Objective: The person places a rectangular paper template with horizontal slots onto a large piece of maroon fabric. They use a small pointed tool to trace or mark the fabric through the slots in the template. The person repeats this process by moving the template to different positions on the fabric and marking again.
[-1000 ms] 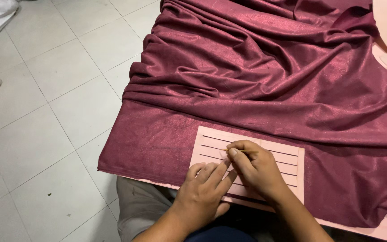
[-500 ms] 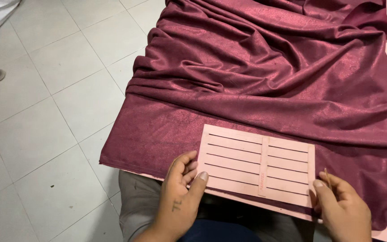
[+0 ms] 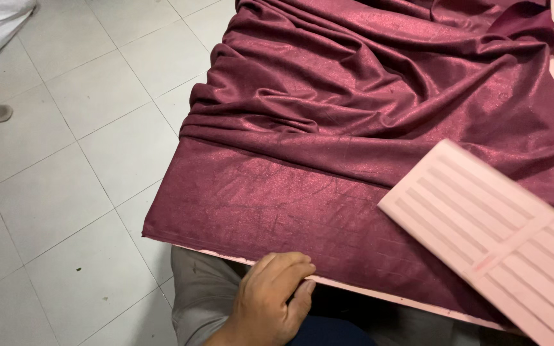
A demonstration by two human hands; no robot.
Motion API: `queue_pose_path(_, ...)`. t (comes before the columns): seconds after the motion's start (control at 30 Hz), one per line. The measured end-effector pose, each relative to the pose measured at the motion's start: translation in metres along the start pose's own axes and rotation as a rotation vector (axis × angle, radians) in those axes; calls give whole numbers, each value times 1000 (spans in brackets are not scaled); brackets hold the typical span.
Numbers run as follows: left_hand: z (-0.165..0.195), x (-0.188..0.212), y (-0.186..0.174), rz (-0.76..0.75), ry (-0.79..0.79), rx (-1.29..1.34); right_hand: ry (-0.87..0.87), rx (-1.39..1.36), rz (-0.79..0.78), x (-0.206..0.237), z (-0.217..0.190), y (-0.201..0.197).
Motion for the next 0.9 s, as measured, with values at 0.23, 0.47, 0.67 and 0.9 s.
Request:
queue_pose_path(0.23,-12,-5,-8,34,135,-329,-119,-193,175,37,-55,7)
queue_pose_path(0.47,-34,6,7,31,292,-494,-302,-394,167,78,-112,16)
queue_pose_path(0.67,-49,16,14,65,266,-557,-315,-540,189,94,-133,25)
queue_pose_path(0.9,-41,10,15,89,293,-598,-298,-392,127,84,-141,17)
Point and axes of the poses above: each hand's wrist, its own x-axis away from the middle knuckle, its own y-axis out of the palm, z = x × y, the point moved 7 cm from there along -x, towards the middle knuckle, and after that the axes turned 4 degrees about -y, right-handed, at the moved point
